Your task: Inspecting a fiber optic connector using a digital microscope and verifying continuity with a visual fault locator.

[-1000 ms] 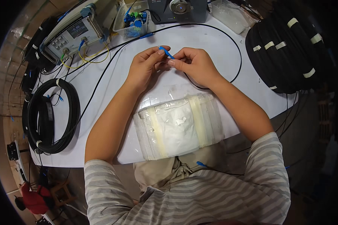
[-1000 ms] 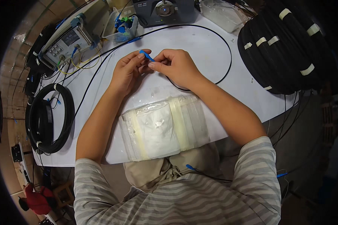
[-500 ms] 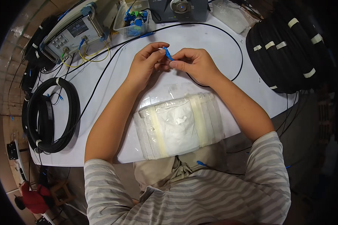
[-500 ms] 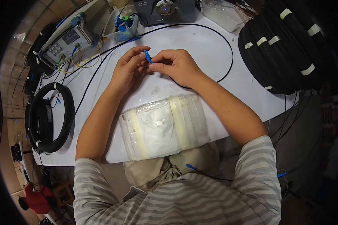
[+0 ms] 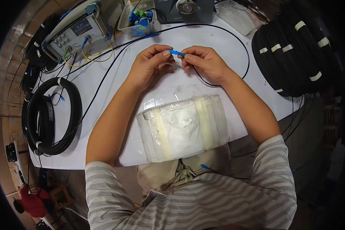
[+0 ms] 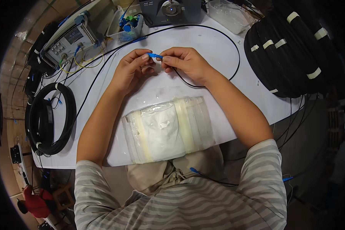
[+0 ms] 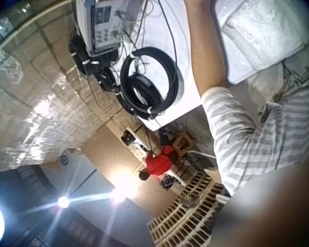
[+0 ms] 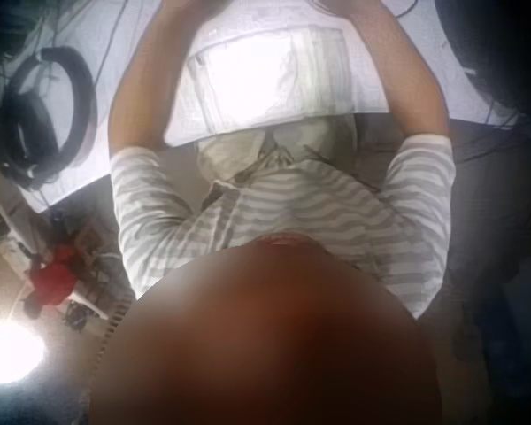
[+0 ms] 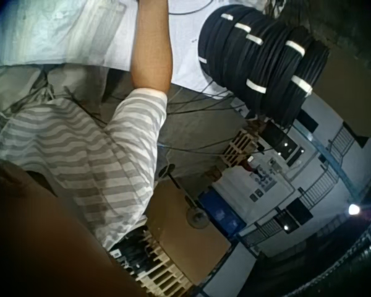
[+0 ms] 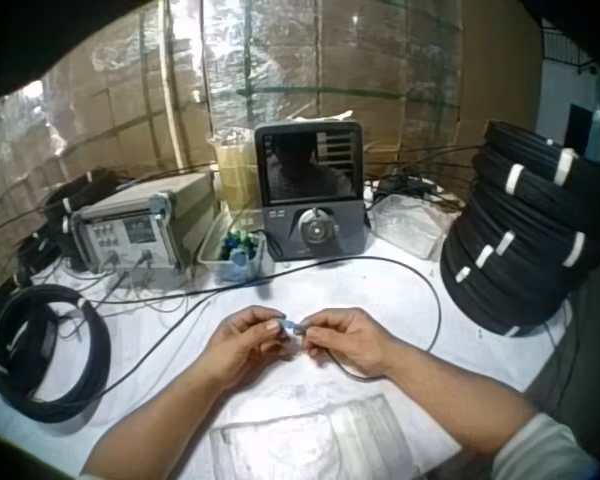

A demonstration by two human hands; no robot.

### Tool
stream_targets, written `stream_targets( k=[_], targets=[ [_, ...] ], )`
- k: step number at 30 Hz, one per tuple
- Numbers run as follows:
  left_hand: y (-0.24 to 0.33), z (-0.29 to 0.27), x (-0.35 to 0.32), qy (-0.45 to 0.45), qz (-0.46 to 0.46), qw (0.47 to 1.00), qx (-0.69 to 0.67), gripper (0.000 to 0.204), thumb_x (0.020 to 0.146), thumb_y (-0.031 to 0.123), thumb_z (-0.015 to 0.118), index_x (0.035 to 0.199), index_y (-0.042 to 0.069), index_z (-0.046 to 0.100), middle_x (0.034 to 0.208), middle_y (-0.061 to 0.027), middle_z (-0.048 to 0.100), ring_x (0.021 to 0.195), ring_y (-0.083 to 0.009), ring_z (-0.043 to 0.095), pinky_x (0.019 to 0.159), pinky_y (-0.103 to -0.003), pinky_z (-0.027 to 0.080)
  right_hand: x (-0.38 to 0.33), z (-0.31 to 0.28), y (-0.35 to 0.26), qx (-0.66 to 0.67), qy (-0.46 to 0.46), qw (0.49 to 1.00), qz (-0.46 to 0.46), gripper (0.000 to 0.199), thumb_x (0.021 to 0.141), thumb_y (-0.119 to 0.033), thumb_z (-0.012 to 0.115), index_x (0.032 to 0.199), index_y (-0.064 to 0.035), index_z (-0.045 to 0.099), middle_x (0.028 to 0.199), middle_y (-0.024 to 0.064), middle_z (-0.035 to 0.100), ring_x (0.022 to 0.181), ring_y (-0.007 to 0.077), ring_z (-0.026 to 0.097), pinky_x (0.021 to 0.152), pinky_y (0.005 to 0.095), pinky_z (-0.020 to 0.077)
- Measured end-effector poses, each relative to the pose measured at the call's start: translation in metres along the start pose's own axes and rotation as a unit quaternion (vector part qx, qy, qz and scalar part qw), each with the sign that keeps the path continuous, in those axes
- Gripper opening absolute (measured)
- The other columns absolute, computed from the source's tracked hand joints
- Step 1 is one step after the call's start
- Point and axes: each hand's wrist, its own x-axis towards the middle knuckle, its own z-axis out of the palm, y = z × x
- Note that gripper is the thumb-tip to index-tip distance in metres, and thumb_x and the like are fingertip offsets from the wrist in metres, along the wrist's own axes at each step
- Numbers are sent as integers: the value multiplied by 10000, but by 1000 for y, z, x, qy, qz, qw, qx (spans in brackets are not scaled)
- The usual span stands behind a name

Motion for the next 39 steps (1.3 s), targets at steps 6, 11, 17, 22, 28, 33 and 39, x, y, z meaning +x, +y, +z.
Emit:
stream_targets(
  k=[6,11,17,22,28,33,39],
  targets=[
    [1,-1,0,-20,-11,1000,16,267,978,179,704,1189,24,654,1034,-64,692,960,-146,674,821,-299,578,-4,-5,-1,61,-32,997,37,237,1029,-141,624,1195,22,663,977,68,678,817,126,653,772,259,567],
    [-2,2,-1,-7,12,1000,4,270,981,187,704,1185,20,649,1014,-59,690,927,-142,673,790,-290,582,-4,1,-8,45,-13,997,61,227,1022,-133,631,1185,21,663,948,61,673,767,106,644,705,246,560],
    [-11,11,-1,62,69,995,41,211,988,207,699,1109,45,637,949,-48,670,866,-152,662,754,-302,562,-8,29,-24,-211,87,972,51,217,948,-146,708,1069,34,702,821,28,677,642,81,614,576,227,486],
    [-12,14,1,66,66,994,59,260,968,262,731,1027,25,642,910,-45,662,796,-114,647,700,-267,574,-11,32,-25,-297,94,950,33,183,947,-147,711,1017,21,727,778,16,661,618,67,584,552,226,462],
    [-9,9,2,56,38,994,90,221,1009,265,668,989,50,620,853,-40,642,744,-128,642,692,-276,559,-7,27,-16,-141,60,985,82,199,1002,-170,650,1039,20,691,738,4,603,573,84,561,542,243,475],
    [-7,6,2,33,18,997,71,223,1010,270,663,975,55,619,841,-38,636,737,-127,641,684,-268,554,-4,27,-14,-81,40,991,97,231,1030,-204,596,1005,12,673,702,-9,546,555,88,536,533,250,471],
    [3,9,0,14,-28,998,56,245,1020,298,644,990,56,615,864,-47,660,758,-123,657,706,-261,573,-3,17,-6,-33,-4,997,64,190,1024,-172,611,1066,-3,688,753,16,608,652,96,598,623,248,520]
  ],
)
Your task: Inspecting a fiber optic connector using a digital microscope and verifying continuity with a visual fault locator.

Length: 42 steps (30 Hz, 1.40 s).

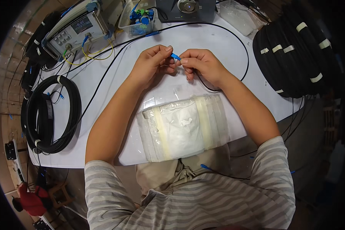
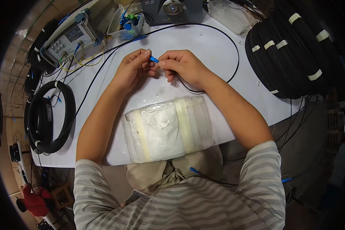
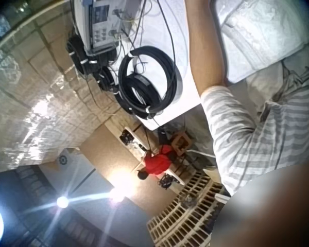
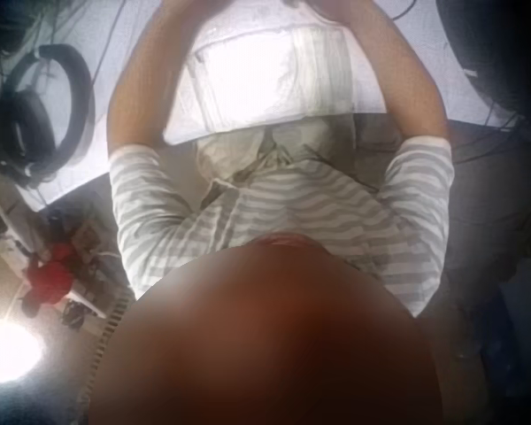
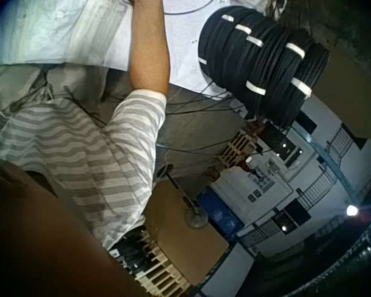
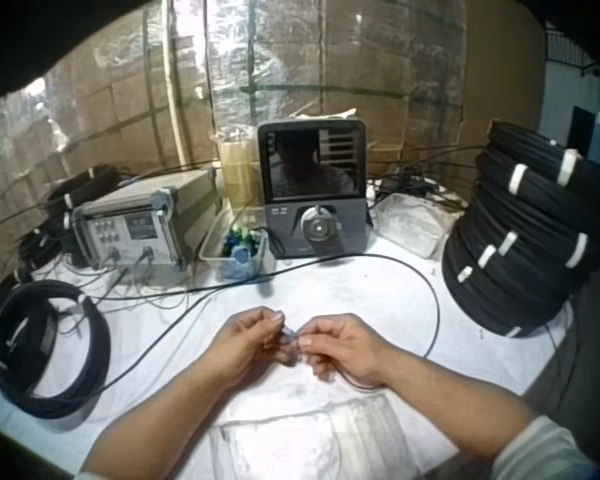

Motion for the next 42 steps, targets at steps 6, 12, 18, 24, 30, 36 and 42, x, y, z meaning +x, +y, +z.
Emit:
stream_targets(
  k=[6,12,18,24,30,36,42],
  targets=[
    [-1,-2,2,4,-13,1000,23,268,1020,316,637,1006,49,615,875,-60,672,761,-130,673,718,-269,596,-1,0,-1,13,-5,1000,25,193,1023,-159,609,1098,6,676,807,18,626,724,113,627,676,270,541],
    [-4,-5,6,56,44,994,-78,168,1002,173,577,1034,10,609,909,-108,667,845,-194,692,731,-317,612,-7,11,-12,-163,-24,986,37,212,955,-80,675,1142,19,692,858,15,668,764,89,610,721,246,501],
    [-8,-27,7,111,101,988,43,198,993,203,644,1032,9,648,969,-100,676,849,-206,692,749,-336,599,-14,30,-24,-362,-80,929,-5,265,873,-138,782,1095,3,748,901,52,719,794,90,618,721,244,498],
    [0,-19,-4,201,290,733,581,254,876,200,720,1054,22,684,1055,-144,692,1044,-312,660,861,-462,531,-12,22,-18,-315,-3,949,1,249,912,-155,750,1104,4,743,904,42,716,808,94,625,757,258,516],
    [-5,-29,-8,316,164,469,808,395,878,315,733,1147,38,651,1240,-168,627,1147,-387,602,940,-545,484,-10,21,-19,-315,17,949,16,257,933,-146,731,1135,12,729,947,48,729,848,95,634,788,254,520],
    [2,-30,-6,280,137,552,773,303,890,232,707,1110,32,648,1107,-147,646,1001,-335,667,787,-459,561,-9,19,-18,-316,39,948,-3,256,923,-144,737,1129,8,731,912,30,711,825,83,617,767,246,511],
    [8,-3,-12,216,264,562,754,209,814,84,674,1021,62,656,969,-99,653,903,-280,664,709,-394,569,-7,5,-15,-440,193,866,-139,349,885,-120,749,1226,-58,705,880,15,620,726,93,566,697,248,485]
  ],
)
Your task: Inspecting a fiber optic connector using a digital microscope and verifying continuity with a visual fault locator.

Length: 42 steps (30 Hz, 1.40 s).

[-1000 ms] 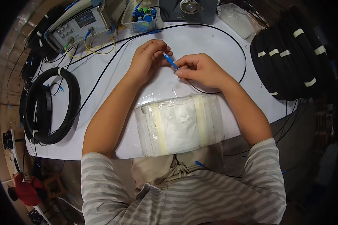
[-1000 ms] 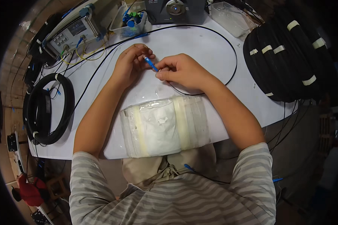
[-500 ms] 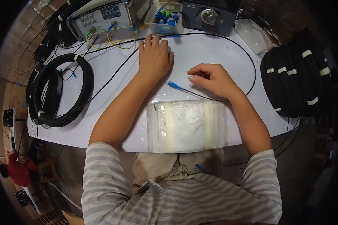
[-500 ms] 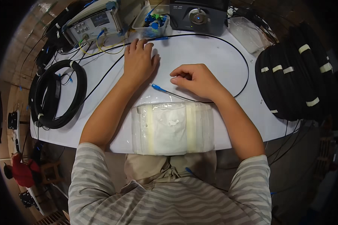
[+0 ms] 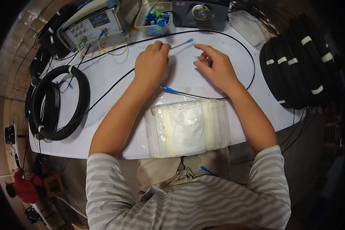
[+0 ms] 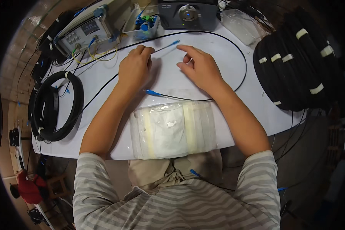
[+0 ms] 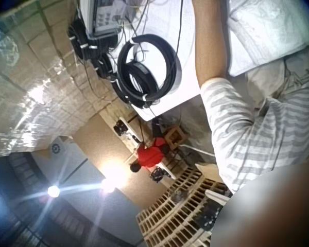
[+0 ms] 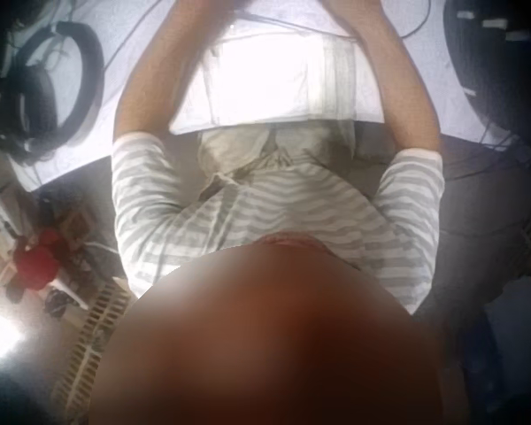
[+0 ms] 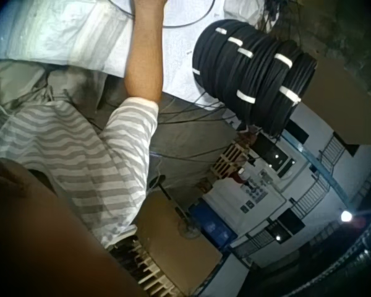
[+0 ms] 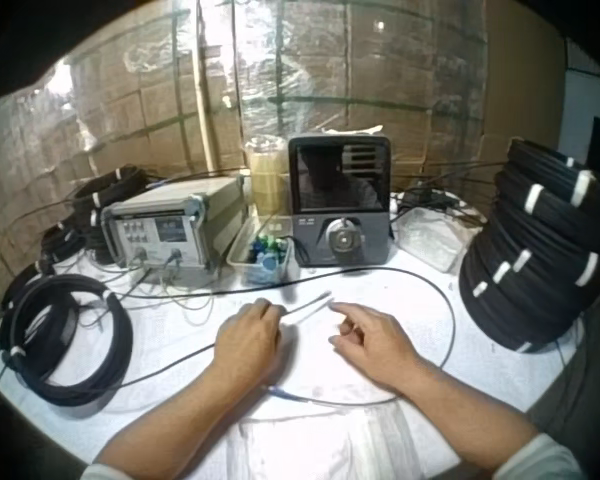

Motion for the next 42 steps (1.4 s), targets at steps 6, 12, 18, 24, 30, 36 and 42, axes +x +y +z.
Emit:
stream_targets(
  k=[6,12,18,24,30,36,42],
  targets=[
    [32,-21,-4,32,101,987,-118,248,790,95,718,1035,97,683,990,-37,649,894,-234,667,710,-372,563,8,-11,21,-159,53,983,-79,270,876,-163,772,1137,-97,759,858,64,625,696,207,602,678,329,504],
    [48,-25,-9,9,136,970,-201,292,784,61,720,1072,97,692,984,-33,644,867,-231,662,702,-363,552,9,-14,21,-152,15,976,-154,213,854,-106,775,1067,-96,773,869,38,645,716,209,630,692,325,518],
    [43,-20,-1,107,205,958,-171,328,778,54,723,1105,76,695,1103,-73,683,988,-247,671,793,-367,551,16,-26,31,-218,66,966,-121,153,877,-135,754,1024,-106,786,844,40,651,733,228,642,683,336,513],
    [46,-13,-15,-70,211,929,-295,335,840,136,762,1153,46,685,1186,-145,692,1127,-323,657,942,-402,548,19,-54,54,-252,137,958,-27,194,887,-240,738,1016,-105,792,930,61,699,845,301,683,767,395,537],
    [35,1,-10,-147,28,889,-432,348,1011,250,607,1232,-12,669,1171,-182,702,1086,-329,670,961,-378,512,11,-55,49,-72,12,996,43,283,919,-264,732,957,14,768,764,83,701,686,173,646,663,348,509],
    [35,4,-10,-111,2,878,-466,275,936,273,721,1033,18,754,935,-136,721,791,-268,674,748,-375,534,11,-50,18,208,-146,955,153,272,958,-285,724,901,-19,728,720,2,653,640,64,605,597,218,471],
    [38,-4,-8,-160,34,893,-420,202,907,192,757,1001,14,755,900,-118,720,874,-240,660,801,-343,512,5,-30,7,299,-114,931,176,217,959,-226,736,955,-16,681,791,16,674,674,86,644,657,234,554]
  ],
)
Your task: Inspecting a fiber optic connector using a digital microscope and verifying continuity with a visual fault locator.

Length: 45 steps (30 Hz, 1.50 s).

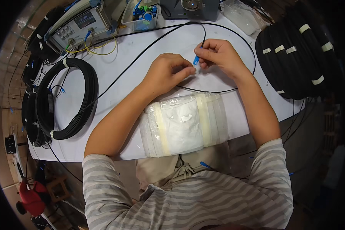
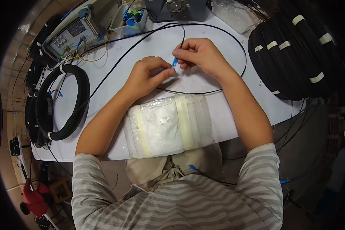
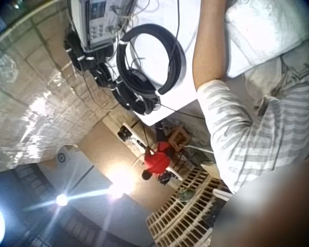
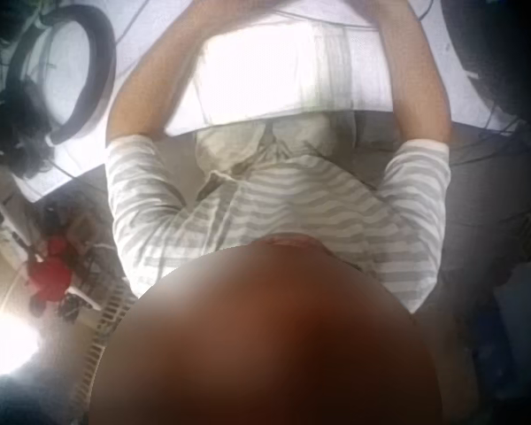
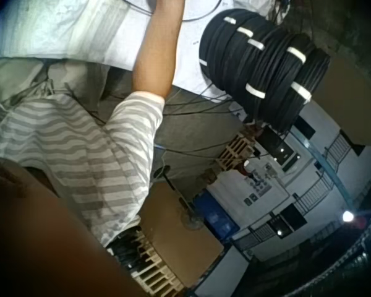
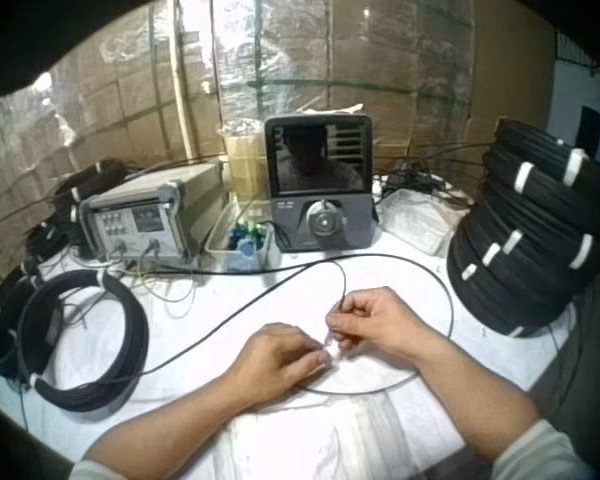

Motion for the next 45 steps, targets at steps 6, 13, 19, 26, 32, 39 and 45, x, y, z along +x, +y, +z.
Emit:
stream_targets(
  k=[6,13,19,26,32,39,45],
  targets=[
    [-1,4,-1,41,-58,995,-66,209,921,183,751,982,-18,742,896,-97,735,825,-146,650,767,-300,504,0,9,0,10,17,999,-26,219,941,-198,757,1006,6,709,807,31,701,700,82,656,665,239,569],
    [-2,1,3,62,-102,990,-71,196,932,179,727,976,-12,734,840,-42,710,730,-94,614,659,-254,481,6,12,8,13,55,998,-39,219,962,-234,735,979,-19,694,813,12,676,712,78,635,680,231,550],
    [-5,0,6,82,-65,993,-58,222,913,222,712,919,0,714,805,-40,686,676,-103,568,613,-276,456,7,15,9,21,63,998,-19,228,983,-268,708,1002,-43,678,834,-7,652,725,77,619,697,224,531],
    [-4,0,7,118,-19,992,-46,226,880,227,712,867,1,708,743,-61,670,643,-143,558,579,-302,443,6,14,10,48,72,996,-18,255,962,-275,737,985,-26,690,839,19,675,735,92,639,708,232,538],
    [-4,0,9,135,-9,990,-30,216,856,226,704,821,13,703,717,-78,665,626,-185,569,589,-328,457,9,13,11,48,95,994,-12,225,975,-266,721,975,-45,678,825,15,668,730,93,638,708,239,540],
    [-19,-1,2,148,-20,989,8,217,871,216,698,877,1,724,783,-111,698,725,-235,657,691,-353,524,8,-32,13,72,116,989,-52,231,998,-274,679,1006,-44,671,765,-7,616,698,85,602,678,237,523],
    [-22,-3,6,133,-49,989,50,197,883,230,696,927,47,754,926,-97,731,851,-281,690,910,-395,483,-13,2,-10,73,-88,993,3,214,1020,-240,640,977,-31,633,784,8,603,633,74,583,605,242,504]
  ],
)
